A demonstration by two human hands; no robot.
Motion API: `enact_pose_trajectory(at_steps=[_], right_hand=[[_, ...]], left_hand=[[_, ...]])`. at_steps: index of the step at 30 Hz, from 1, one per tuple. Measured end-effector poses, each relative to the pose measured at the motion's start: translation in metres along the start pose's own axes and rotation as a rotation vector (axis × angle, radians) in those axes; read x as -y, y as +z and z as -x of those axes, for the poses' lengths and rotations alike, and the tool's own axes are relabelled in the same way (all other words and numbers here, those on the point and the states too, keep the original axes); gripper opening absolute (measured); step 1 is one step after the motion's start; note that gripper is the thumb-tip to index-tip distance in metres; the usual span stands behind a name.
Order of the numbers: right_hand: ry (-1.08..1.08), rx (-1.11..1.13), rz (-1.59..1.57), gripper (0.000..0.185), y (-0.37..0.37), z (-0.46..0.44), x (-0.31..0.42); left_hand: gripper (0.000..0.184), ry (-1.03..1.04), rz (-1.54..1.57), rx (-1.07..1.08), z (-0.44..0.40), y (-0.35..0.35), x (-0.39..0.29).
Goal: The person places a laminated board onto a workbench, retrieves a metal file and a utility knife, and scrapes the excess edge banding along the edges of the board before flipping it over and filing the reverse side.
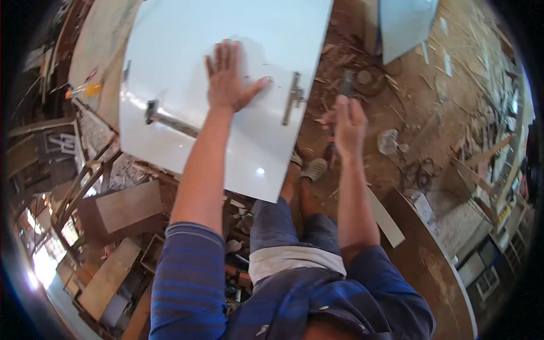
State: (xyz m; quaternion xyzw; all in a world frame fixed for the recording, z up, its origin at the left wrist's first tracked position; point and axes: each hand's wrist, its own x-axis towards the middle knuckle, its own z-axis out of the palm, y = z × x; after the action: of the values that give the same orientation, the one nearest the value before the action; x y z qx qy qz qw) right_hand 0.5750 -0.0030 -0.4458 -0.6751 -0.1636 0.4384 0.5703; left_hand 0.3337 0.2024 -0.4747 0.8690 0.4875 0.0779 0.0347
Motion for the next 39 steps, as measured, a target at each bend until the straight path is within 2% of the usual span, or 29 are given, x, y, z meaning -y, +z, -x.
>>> enact_pose_trajectory(at_steps=[2, 5, 11, 13, 15, 18, 21, 24, 27, 30, 33, 36, 39], right_hand=[[-0.073, 0.018, 0.189, 0.022, -0.009, 0.001, 0.006], [-0.09, 0.168, 0.041, 0.019, -0.016, 0.001, 0.017], [0.089, 0.321, -0.062, 0.023, -0.004, -0.013, 0.001], [0.02, 0.279, 0.222, 0.025, 0.004, -0.011, -0.007], [0.067, 0.276, 0.368, 0.028, 0.009, -0.009, -0.004], [0.247, 0.298, 0.324, 0.033, 0.014, -0.002, 0.001], [0.127, 0.26, 0.465, 0.033, 0.015, -0.004, -0.008], [-0.144, 0.16, 0.603, 0.031, 0.017, 0.002, -0.008], [-0.005, 0.184, 0.662, 0.031, 0.024, 0.004, -0.002], [-0.011, 0.203, 0.722, 0.031, 0.024, 0.003, -0.003], [-0.107, 0.226, 0.678, 0.027, 0.015, 0.002, 0.0], [-0.037, 0.2, 0.64, 0.031, 0.018, 0.009, 0.001], [-0.054, 0.194, 0.654, 0.032, 0.021, 0.01, -0.007]], left_hand=[[0.126, -0.007, -0.005, 0.009, -0.001, -0.006, 0.003], [0.127, -0.016, 0.012, 0.029, 0.0, -0.01, 0.003], [0.126, -0.004, 0.048, 0.008, 0.0, -0.008, -0.001], [0.125, -0.01, 0.041, 0.026, -0.001, -0.01, -0.004], [0.125, -0.009, 0.042, 0.032, 0.0, -0.012, -0.007], [0.123, -0.013, 0.033, 0.034, -0.002, -0.013, -0.008], [0.123, -0.007, 0.033, 0.031, -0.002, -0.013, -0.008], [0.123, 0.005, 0.039, 0.032, 0.004, -0.013, -0.006], [0.125, -0.001, 0.028, 0.021, -0.002, -0.014, -0.005], [0.127, -0.03, 0.035, 0.07, -0.004, -0.02, -0.012], [0.126, -0.024, 0.037, 0.08, -0.004, -0.023, -0.011], [0.126, -0.026, 0.026, 0.08, -0.004, -0.024, -0.011], [0.125, -0.027, 0.033, 0.082, -0.004, -0.024, -0.012]])
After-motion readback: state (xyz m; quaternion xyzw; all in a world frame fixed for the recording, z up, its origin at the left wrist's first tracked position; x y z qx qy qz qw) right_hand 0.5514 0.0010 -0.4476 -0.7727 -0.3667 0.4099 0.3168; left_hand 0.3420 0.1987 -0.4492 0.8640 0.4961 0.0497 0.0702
